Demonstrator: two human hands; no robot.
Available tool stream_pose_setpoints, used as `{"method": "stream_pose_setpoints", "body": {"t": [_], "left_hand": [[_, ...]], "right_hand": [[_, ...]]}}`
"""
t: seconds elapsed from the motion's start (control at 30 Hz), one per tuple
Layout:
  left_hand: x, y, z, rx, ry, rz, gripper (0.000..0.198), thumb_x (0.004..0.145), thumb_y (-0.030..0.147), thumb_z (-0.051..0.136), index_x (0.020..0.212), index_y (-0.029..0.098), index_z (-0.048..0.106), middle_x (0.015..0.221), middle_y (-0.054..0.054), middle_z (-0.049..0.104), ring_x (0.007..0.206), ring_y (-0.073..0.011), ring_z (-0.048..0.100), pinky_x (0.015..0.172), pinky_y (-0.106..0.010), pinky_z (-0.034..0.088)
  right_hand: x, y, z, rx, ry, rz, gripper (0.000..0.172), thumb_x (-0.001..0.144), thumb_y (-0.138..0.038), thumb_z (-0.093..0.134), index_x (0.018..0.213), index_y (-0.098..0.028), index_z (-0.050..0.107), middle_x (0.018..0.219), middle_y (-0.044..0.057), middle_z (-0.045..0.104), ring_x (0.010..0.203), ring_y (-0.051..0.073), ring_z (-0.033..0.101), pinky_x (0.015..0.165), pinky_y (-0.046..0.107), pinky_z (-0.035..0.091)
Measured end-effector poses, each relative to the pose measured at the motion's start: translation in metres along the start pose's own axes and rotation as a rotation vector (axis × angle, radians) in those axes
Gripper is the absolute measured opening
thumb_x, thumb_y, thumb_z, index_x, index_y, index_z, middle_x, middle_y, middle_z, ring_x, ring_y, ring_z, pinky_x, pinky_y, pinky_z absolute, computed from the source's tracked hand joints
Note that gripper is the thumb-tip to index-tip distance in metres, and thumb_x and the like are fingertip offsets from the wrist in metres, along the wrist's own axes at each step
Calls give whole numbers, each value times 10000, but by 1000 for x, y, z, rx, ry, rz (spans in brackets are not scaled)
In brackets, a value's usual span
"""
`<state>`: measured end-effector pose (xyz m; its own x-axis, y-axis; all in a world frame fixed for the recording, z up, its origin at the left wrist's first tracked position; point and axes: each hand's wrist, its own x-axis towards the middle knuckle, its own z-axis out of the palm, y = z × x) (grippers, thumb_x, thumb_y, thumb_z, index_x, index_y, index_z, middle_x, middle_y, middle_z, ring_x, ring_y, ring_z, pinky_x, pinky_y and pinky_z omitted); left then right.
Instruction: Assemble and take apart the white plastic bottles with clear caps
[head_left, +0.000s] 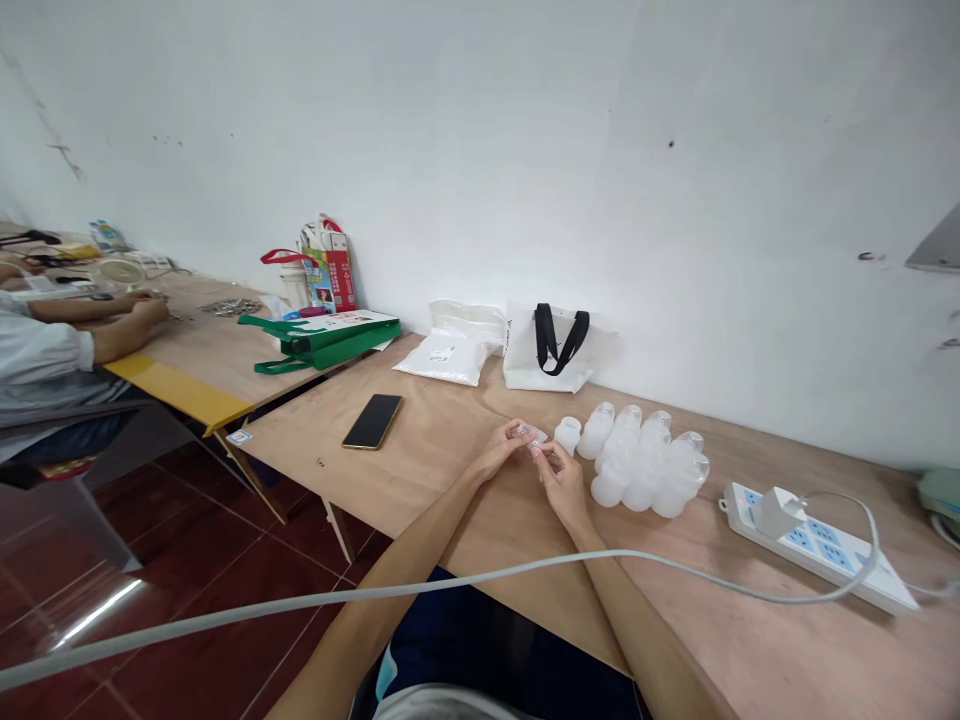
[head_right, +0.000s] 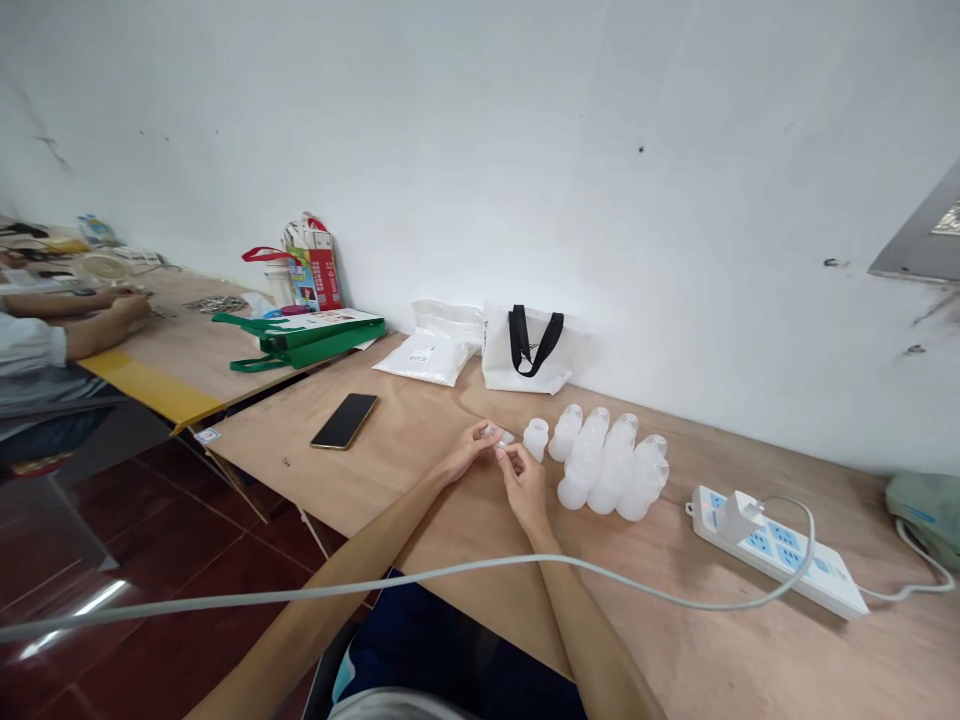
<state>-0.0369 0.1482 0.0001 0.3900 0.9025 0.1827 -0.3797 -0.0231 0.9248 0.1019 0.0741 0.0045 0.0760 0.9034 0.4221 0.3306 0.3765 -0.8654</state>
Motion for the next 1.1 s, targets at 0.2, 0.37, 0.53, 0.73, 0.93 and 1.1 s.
{"method": "stream_pose_setpoints", "body": {"t": [0.2, 0.37, 0.53, 0.73, 0.93, 1.1], "left_hand": [[-2, 4, 2, -11, -33, -14, 398, 718, 480, 851, 766, 158, 624, 721, 5, 613, 644, -127, 565, 658, -249, 442], [-3, 6, 2, -33, -127, -59, 411, 734, 494, 834, 771, 152, 609, 723, -9, 620, 615, -130, 591, 632, -254, 481], [-3, 6, 2, 41, -100, -47, 436, 734, 519, 819, 805, 142, 612, 715, 3, 611, 622, -123, 606, 587, -226, 517], [-3, 4, 9, 150, 3, -13, 505, 717, 591, 800, 829, 148, 586, 758, -4, 638, 588, -117, 612, 495, -222, 535], [-8, 5, 9, 221, -123, -75, 513, 745, 626, 759, 922, 183, 567, 605, 58, 585, 447, -94, 557, 401, -170, 420], [-10, 9, 6, 235, -157, -116, 500, 745, 626, 762, 758, 181, 533, 459, 100, 442, 345, -36, 325, 360, -161, 212]], "right_hand": [[0, 3, 3, 76, -30, 32, 427, 912, -654, 542, 810, -240, 549, 545, -73, 466, 471, 117, 430, 476, 235, 345], [-1, 8, 3, 147, -65, 61, 445, 894, -667, 572, 800, -233, 543, 545, -68, 506, 434, 101, 432, 431, 222, 338], [1, 10, 5, 185, -32, 48, 420, 891, -625, 617, 777, -229, 538, 508, -75, 499, 405, 92, 446, 412, 211, 337], [3, 13, 4, 155, 44, 65, 393, 875, -590, 655, 770, -230, 538, 492, -75, 528, 355, 89, 428, 369, 214, 298], [-3, 9, 1, 184, -40, 45, 386, 890, -563, 652, 747, -223, 538, 483, -72, 521, 367, 85, 431, 370, 205, 318], [-6, 3, 5, 293, -119, 67, 374, 894, -551, 660, 762, -221, 545, 548, -54, 570, 389, 76, 428, 360, 191, 337]]}}
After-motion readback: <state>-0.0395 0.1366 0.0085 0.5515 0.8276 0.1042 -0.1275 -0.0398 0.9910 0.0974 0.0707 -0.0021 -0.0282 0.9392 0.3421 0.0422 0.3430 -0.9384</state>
